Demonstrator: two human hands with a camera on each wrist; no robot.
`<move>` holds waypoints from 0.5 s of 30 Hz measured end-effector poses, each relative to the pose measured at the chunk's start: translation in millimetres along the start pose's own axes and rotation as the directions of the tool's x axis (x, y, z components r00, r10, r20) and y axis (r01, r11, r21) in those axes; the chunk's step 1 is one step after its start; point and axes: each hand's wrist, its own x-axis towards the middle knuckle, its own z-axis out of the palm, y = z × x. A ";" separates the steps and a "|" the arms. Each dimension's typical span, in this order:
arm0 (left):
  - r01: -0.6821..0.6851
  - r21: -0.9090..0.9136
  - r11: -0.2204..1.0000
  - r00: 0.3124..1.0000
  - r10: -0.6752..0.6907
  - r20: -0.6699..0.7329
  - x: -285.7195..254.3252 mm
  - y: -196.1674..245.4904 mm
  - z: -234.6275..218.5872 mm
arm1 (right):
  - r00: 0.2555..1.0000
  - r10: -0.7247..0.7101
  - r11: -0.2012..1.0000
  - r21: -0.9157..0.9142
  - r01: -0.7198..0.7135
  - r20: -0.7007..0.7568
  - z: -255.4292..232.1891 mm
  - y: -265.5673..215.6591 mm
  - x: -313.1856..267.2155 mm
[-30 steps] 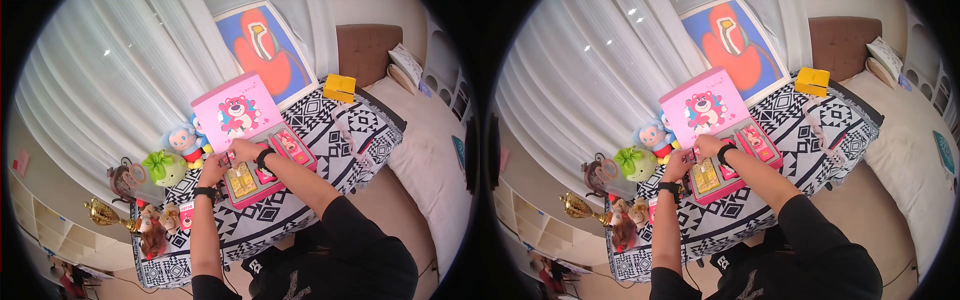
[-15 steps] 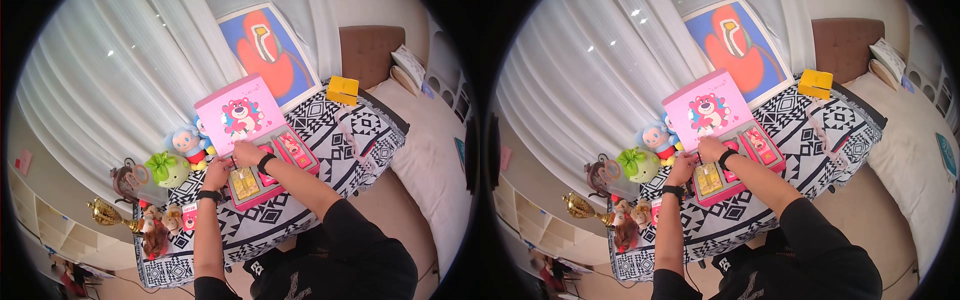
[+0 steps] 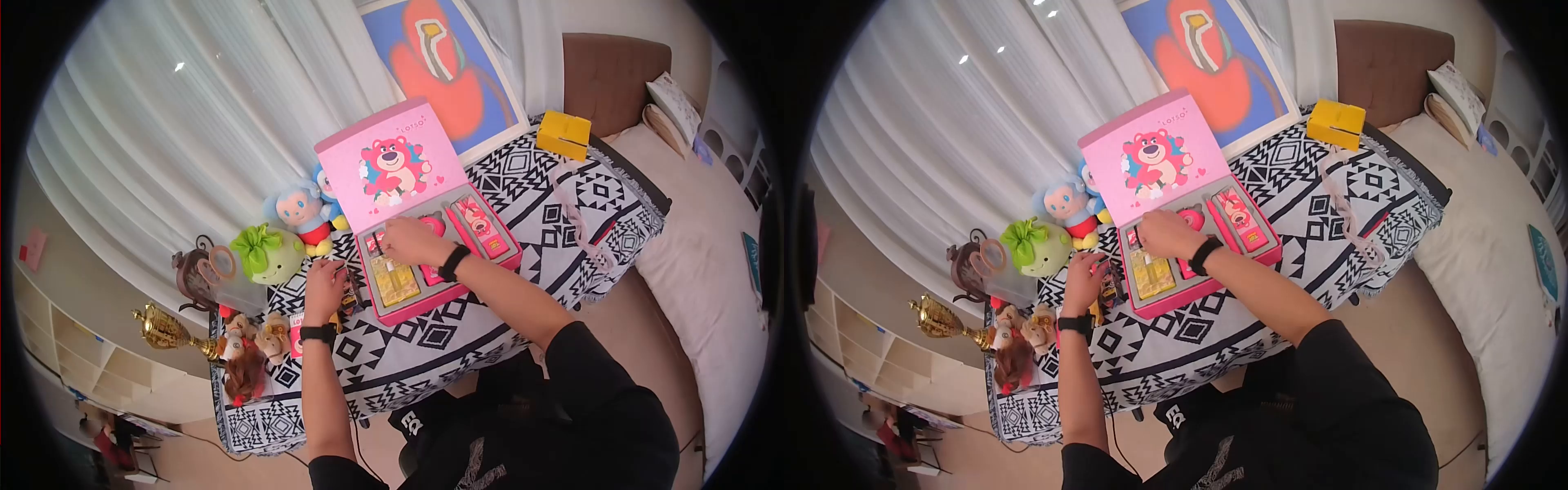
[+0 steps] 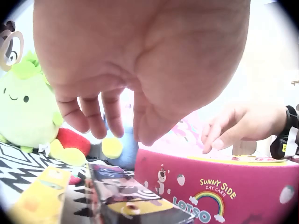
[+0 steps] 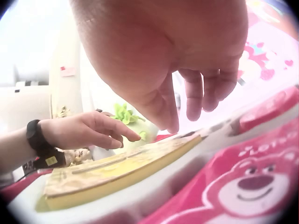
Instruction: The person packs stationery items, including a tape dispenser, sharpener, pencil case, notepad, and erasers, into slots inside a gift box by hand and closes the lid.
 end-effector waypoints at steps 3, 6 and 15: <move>-0.001 0.073 0.997 0.998 0.006 -0.069 -32.4 -0.9 -12.1 | 0.988 -0.088 0.995 0.040 0.093 -0.126 -1.9 -11.6 -10.7; 0.034 0.034 0.999 0.995 -0.031 -0.097 -62.8 -7.1 -16.3 | 0.998 -0.053 0.993 0.100 0.056 -0.027 -16.7 -36.4 -24.6; 0.315 -0.079 0.946 0.943 -0.322 -0.090 -109.4 12.7 6.7 | 0.981 -0.184 0.974 0.120 0.190 -0.061 23.8 -97.6 -49.9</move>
